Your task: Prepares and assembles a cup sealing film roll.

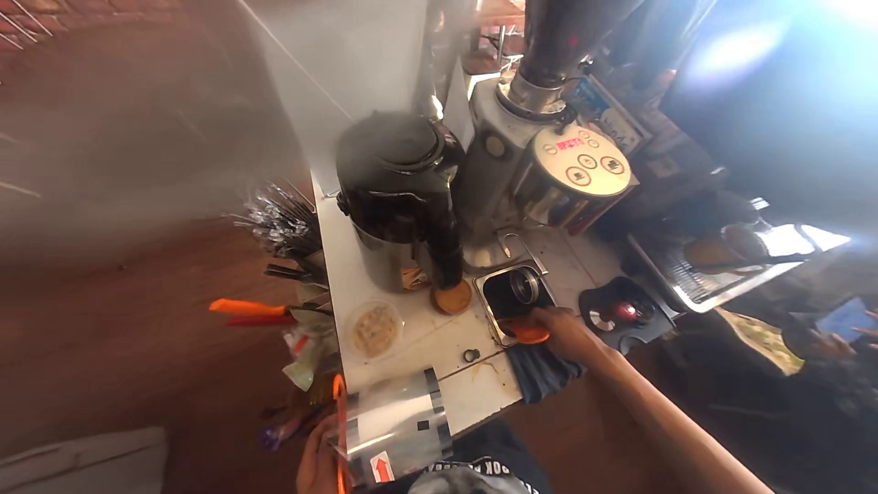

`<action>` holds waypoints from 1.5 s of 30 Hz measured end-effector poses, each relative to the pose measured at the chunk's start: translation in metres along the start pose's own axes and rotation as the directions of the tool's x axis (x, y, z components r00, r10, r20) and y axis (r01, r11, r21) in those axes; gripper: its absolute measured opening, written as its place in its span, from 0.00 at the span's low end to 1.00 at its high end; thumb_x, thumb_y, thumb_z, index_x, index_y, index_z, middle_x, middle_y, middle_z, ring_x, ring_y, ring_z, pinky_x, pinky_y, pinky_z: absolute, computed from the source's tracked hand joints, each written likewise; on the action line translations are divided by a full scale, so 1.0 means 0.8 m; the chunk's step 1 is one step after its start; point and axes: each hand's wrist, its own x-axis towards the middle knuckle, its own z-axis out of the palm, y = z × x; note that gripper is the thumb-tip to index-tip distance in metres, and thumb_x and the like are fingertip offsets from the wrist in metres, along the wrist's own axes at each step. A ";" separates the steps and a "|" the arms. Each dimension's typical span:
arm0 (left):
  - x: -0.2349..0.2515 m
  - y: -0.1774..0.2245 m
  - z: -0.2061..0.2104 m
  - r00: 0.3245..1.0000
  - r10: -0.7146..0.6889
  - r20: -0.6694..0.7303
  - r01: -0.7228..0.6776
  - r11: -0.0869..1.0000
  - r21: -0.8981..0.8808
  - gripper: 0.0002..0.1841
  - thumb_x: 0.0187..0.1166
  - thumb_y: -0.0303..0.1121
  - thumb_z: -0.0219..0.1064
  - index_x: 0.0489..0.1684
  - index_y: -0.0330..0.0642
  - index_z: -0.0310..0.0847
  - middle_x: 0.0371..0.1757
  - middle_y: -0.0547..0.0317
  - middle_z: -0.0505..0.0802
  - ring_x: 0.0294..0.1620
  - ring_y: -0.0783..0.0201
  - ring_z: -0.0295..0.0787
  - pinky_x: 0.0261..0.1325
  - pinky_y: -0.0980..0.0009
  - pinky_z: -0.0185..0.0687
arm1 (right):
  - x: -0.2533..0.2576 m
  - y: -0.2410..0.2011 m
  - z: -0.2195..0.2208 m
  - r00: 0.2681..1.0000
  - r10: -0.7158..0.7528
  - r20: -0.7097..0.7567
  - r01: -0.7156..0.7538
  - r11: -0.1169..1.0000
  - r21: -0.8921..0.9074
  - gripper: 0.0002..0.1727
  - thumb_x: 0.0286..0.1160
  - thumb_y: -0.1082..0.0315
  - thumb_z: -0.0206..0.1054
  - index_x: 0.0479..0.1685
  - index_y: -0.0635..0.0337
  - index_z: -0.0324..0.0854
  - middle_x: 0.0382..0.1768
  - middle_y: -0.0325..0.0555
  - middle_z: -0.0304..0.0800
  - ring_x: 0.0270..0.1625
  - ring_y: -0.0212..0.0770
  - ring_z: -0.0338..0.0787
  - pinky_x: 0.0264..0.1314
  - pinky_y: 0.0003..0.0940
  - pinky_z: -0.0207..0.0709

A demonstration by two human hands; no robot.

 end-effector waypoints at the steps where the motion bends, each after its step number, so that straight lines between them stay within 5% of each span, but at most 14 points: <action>1: 0.001 0.001 0.000 1.000 0.002 -0.001 -0.002 1.000 0.004 0.18 0.90 0.26 0.42 0.66 0.26 0.72 0.52 0.64 0.90 0.50 0.81 0.87 0.57 0.78 0.86 | 0.000 -0.003 -0.006 1.000 -0.002 0.015 0.002 1.000 -0.010 0.17 0.62 0.73 0.73 0.54 0.52 0.88 0.53 0.50 0.92 0.63 0.56 0.87 0.77 0.62 0.71; 4: 0.002 0.002 0.000 1.000 -0.009 -0.004 0.009 1.000 -0.007 0.17 0.89 0.25 0.43 0.66 0.26 0.72 0.52 0.64 0.90 0.49 0.80 0.88 0.56 0.78 0.86 | -0.017 -0.013 -0.015 0.979 0.067 -0.192 -0.046 0.993 0.113 0.16 0.61 0.76 0.72 0.50 0.54 0.89 0.49 0.49 0.92 0.60 0.54 0.89 0.73 0.61 0.74; 7: 0.002 0.003 0.002 1.000 -0.025 -0.015 0.025 1.000 0.000 0.18 0.89 0.25 0.43 0.67 0.26 0.71 0.52 0.63 0.90 0.49 0.80 0.88 0.56 0.78 0.86 | -0.050 -0.027 -0.017 0.873 0.368 -0.320 -0.188 0.859 0.476 0.13 0.68 0.74 0.73 0.52 0.61 0.88 0.45 0.53 0.94 0.50 0.51 0.93 0.57 0.59 0.84; 13: 0.003 0.003 -0.003 0.999 -0.038 0.008 0.037 0.998 0.056 0.19 0.89 0.25 0.44 0.70 0.22 0.69 0.59 0.55 0.88 0.55 0.79 0.85 0.62 0.76 0.84 | -0.100 -0.048 -0.013 0.655 0.755 -0.024 -0.239 0.238 0.941 0.15 0.55 0.78 0.66 0.45 0.67 0.82 0.32 0.50 0.90 0.32 0.42 0.90 0.34 0.42 0.85; 17: 0.004 0.005 -0.005 0.999 -0.045 0.018 0.044 0.999 0.016 0.18 0.88 0.26 0.45 0.69 0.25 0.69 0.54 0.63 0.89 0.51 0.82 0.86 0.58 0.78 0.85 | -0.106 -0.052 -0.001 0.649 0.759 0.055 -0.225 0.122 0.967 0.12 0.60 0.77 0.64 0.45 0.66 0.80 0.31 0.49 0.90 0.32 0.41 0.91 0.34 0.39 0.86; 21: 0.006 0.006 -0.005 0.999 -0.026 0.023 0.025 0.999 0.036 0.17 0.88 0.26 0.46 0.68 0.24 0.69 0.54 0.64 0.88 0.52 0.84 0.85 0.59 0.80 0.83 | -0.107 -0.062 0.007 0.638 0.770 -0.007 -0.251 0.216 0.944 0.10 0.68 0.77 0.67 0.47 0.68 0.81 0.33 0.49 0.91 0.34 0.40 0.92 0.38 0.39 0.87; 25: 0.006 0.000 -0.008 0.999 -0.011 0.032 0.010 1.000 0.024 0.17 0.87 0.25 0.46 0.68 0.24 0.70 0.56 0.62 0.89 0.54 0.82 0.86 0.61 0.79 0.84 | -0.099 -0.056 0.024 0.796 0.421 -0.435 -0.115 0.811 0.574 0.18 0.67 0.74 0.72 0.57 0.66 0.85 0.45 0.52 0.94 0.48 0.47 0.94 0.53 0.52 0.88; 27: 0.004 0.002 -0.005 1.000 -0.011 0.022 0.010 1.000 0.019 0.17 0.87 0.25 0.46 0.67 0.26 0.70 0.55 0.64 0.89 0.52 0.83 0.86 0.60 0.79 0.84 | -0.078 -0.044 0.039 0.810 0.152 -0.566 0.035 0.951 0.306 0.15 0.64 0.74 0.72 0.53 0.62 0.88 0.48 0.51 0.94 0.54 0.53 0.92 0.61 0.58 0.85; 31: 0.002 0.005 -0.003 1.000 -0.022 0.008 0.022 1.000 0.014 0.17 0.88 0.26 0.46 0.68 0.27 0.71 0.52 0.66 0.90 0.49 0.82 0.88 0.55 0.79 0.86 | -0.038 -0.034 0.044 0.936 0.034 -0.351 -0.006 0.997 0.082 0.18 0.70 0.74 0.71 0.60 0.57 0.87 0.57 0.51 0.93 0.66 0.55 0.89 0.76 0.60 0.74; 35: 0.000 0.007 0.000 1.000 -0.020 -0.021 0.021 1.000 0.021 0.16 0.87 0.26 0.47 0.65 0.29 0.73 0.50 0.66 0.91 0.47 0.81 0.88 0.52 0.80 0.86 | -0.029 -0.023 0.032 0.908 -0.024 -0.419 0.034 0.999 0.016 0.16 0.62 0.76 0.74 0.52 0.58 0.90 0.51 0.49 0.95 0.61 0.55 0.91 0.75 0.60 0.75; 38: -0.001 0.003 0.000 1.000 -0.022 -0.012 0.023 0.999 0.031 0.17 0.87 0.26 0.46 0.67 0.29 0.73 0.50 0.65 0.90 0.44 0.81 0.88 0.47 0.80 0.86 | -0.029 -0.016 0.021 0.959 -0.058 -0.278 0.050 0.998 -0.034 0.15 0.64 0.76 0.72 0.51 0.56 0.89 0.51 0.49 0.94 0.63 0.56 0.90 0.76 0.60 0.73; 40: 0.000 0.004 0.000 1.000 -0.022 -0.014 0.023 0.997 0.070 0.18 0.87 0.26 0.45 0.68 0.27 0.72 0.49 0.64 0.90 0.40 0.82 0.86 0.45 0.81 0.85 | -0.032 -0.012 0.022 0.908 -0.080 -0.412 0.091 0.996 0.009 0.14 0.62 0.75 0.74 0.48 0.54 0.91 0.48 0.46 0.95 0.59 0.53 0.91 0.74 0.60 0.75; 43: -0.001 0.007 0.001 0.999 -0.019 -0.032 0.022 0.995 0.101 0.18 0.87 0.26 0.46 0.67 0.26 0.74 0.48 0.63 0.90 0.42 0.83 0.86 0.47 0.81 0.85 | -0.052 -0.030 0.024 0.781 0.176 -0.600 0.063 0.932 0.356 0.10 0.66 0.76 0.69 0.46 0.61 0.89 0.45 0.46 0.96 0.52 0.46 0.94 0.61 0.53 0.86; 45: -0.002 0.009 0.003 0.999 -0.027 -0.043 0.031 0.996 0.089 0.18 0.87 0.26 0.46 0.67 0.25 0.73 0.50 0.62 0.90 0.45 0.83 0.86 0.51 0.80 0.85 | -0.068 -0.051 0.018 0.715 0.533 -0.452 -0.094 0.714 0.694 0.13 0.68 0.76 0.71 0.51 0.66 0.87 0.42 0.50 0.94 0.45 0.43 0.94 0.52 0.50 0.88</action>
